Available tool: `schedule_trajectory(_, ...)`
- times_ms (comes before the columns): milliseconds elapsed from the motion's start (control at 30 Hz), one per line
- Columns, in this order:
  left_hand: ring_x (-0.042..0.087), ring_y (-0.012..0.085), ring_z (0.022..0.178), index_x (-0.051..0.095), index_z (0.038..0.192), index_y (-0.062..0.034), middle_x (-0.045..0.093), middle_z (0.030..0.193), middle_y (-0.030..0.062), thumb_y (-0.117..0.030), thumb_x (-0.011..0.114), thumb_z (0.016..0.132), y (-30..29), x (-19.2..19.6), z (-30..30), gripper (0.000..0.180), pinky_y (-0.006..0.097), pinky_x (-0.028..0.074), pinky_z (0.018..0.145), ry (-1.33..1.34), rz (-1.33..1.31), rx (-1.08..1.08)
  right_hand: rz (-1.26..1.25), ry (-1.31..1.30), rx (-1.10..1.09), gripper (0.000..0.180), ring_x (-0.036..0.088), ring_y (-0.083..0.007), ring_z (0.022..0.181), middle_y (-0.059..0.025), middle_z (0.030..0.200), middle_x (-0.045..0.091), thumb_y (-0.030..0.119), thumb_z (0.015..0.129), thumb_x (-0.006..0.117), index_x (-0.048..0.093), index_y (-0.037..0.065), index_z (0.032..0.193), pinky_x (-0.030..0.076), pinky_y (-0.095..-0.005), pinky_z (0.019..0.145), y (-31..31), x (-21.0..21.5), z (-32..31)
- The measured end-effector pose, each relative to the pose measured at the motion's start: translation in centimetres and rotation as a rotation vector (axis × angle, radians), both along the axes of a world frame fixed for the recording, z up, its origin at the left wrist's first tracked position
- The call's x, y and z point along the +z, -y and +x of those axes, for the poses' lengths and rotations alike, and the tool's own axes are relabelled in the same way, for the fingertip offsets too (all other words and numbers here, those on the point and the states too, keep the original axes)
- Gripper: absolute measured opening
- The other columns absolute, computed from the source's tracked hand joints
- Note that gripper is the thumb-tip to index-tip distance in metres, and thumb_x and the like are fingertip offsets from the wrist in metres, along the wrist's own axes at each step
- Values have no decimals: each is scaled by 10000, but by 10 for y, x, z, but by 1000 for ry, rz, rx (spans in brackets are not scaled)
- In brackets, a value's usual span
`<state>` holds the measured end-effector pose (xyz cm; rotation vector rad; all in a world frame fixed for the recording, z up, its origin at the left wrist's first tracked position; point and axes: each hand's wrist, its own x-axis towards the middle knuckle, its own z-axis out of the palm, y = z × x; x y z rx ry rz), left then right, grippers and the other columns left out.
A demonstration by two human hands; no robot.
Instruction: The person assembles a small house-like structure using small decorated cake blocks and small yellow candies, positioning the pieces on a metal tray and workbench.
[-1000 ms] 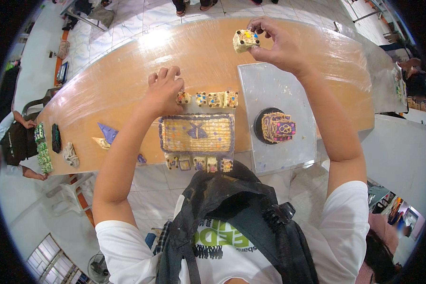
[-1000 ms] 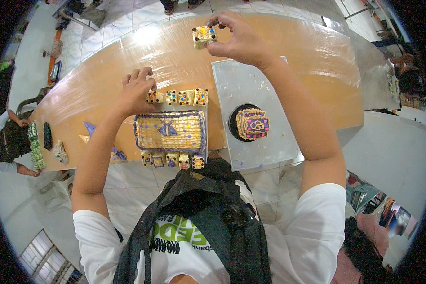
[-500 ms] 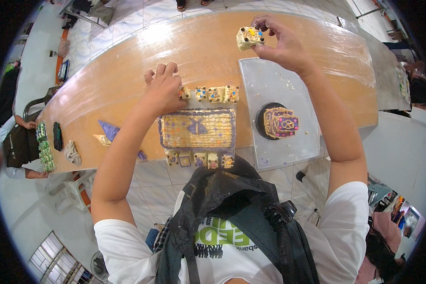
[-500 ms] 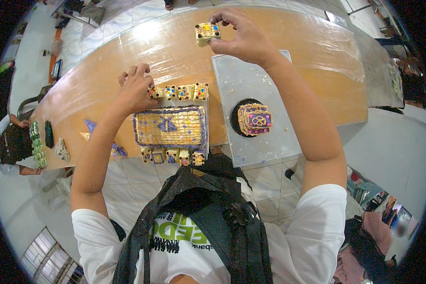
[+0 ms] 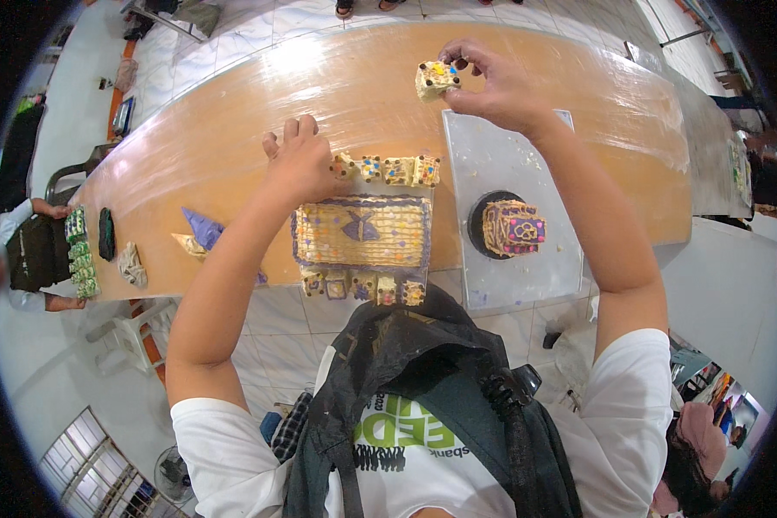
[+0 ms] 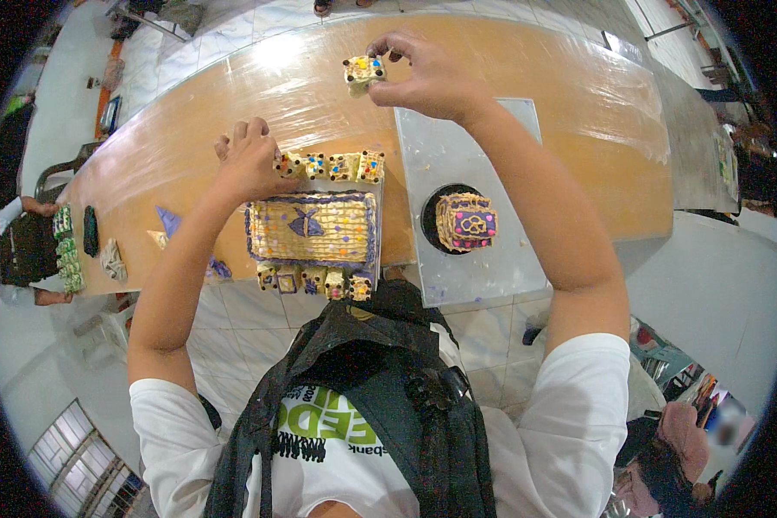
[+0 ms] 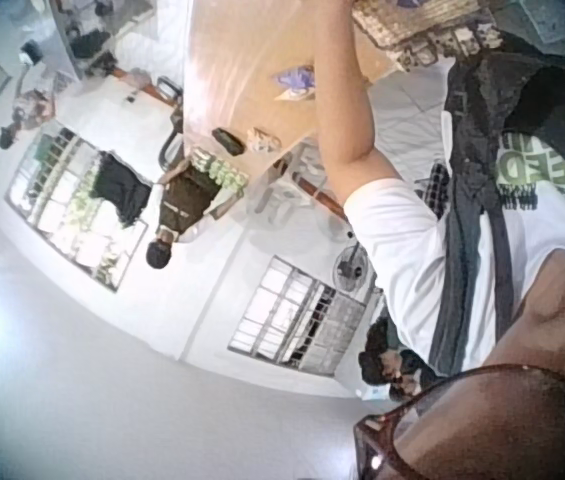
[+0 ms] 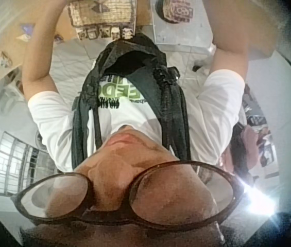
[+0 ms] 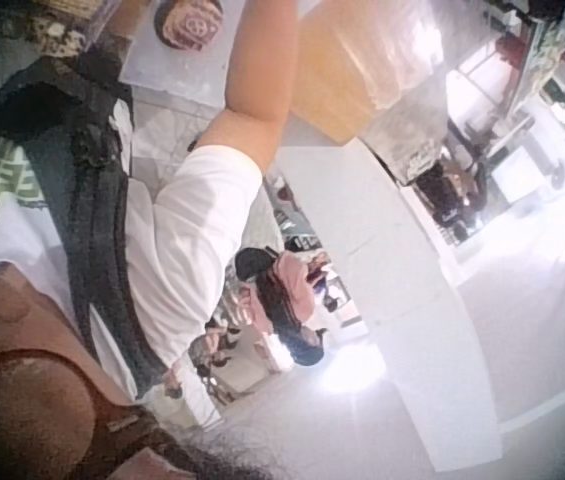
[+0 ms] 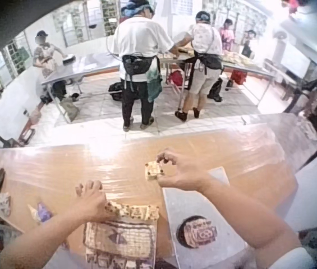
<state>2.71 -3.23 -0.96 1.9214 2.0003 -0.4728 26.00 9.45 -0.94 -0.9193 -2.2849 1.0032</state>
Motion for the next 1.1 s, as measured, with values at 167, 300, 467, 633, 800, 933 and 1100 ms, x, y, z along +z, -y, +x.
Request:
schedule_trajectory(167, 323, 303, 1139, 632, 895, -92, 383, 1177, 104, -451, 698, 614, -5, 13, -24, 460, 506, 250, 950, 200, 59, 4, -144, 51, 42, 395, 433, -122, 825, -11, 898, 524, 238, 656, 617, 548, 67, 1005, 350, -257, 756, -6, -4, -14)
schedule_trajectory(300, 313, 314, 1159, 616, 885, -77, 387, 1192, 123, -447, 483, 824, -24, -3, -49, 398, 427, 237, 989, 567, 119, -65, -191, 53, 49, 405, 410, -117, 775, -6, 880, 519, 239, 652, 619, 548, 56, 1006, 355, -246, 728, -8, -2, -21)
schedule_trajectory(467, 244, 304, 1217, 671, 797, -147, 380, 1245, 102, -677, 89, 817, -40, -21, -31, 787, 456, 158, 1016, 565, -31, 40, -190, -26, 44, 434, 426, -121, 752, -35, 865, 514, 276, 642, 640, 564, 55, 1008, 372, -256, 683, -16, -9, -9)
schedule_trajectory(633, 238, 313, 1225, 647, 762, -105, 362, 1272, 92, -677, 97, 819, -43, -27, -25, 795, 498, 144, 1015, 525, -104, 21, -206, -17, 31, 446, 435, -120, 736, -43, 857, 515, 304, 640, 642, 570, 53, 1002, 375, -258, 659, -16, -10, 1)
schedule_trajectory(800, 213, 295, 1243, 652, 776, -91, 347, 1302, 86, -680, 70, 814, -45, -27, -22, 828, 489, 138, 1016, 510, -161, 5, -195, 72, -5, 397, 420, -121, 777, -9, 871, 527, 239, 636, 609, 546, 41, 975, 365, -256, 730, -11, -5, 5)
schedule_trajectory(933, 222, 286, 1234, 660, 777, -88, 358, 1291, 81, -665, 76, 823, -44, -32, -22, 822, 471, 126, 1013, 536, -170, -1, -191, 64, 7, 391, 428, -121, 773, -11, 869, 524, 218, 637, 607, 542, 36, 977, 393, -257, 685, -8, -4, 3)
schedule_trajectory(1100, 251, 272, 1213, 667, 727, -106, 396, 1251, 74, -626, 118, 848, -44, -41, -20, 765, 467, 132, 990, 565, -130, -32, -239, 0, -2, 457, 473, -141, 822, -53, 880, 540, 304, 630, 631, 568, 47, 1002, 365, -270, 715, -13, -19, 5)
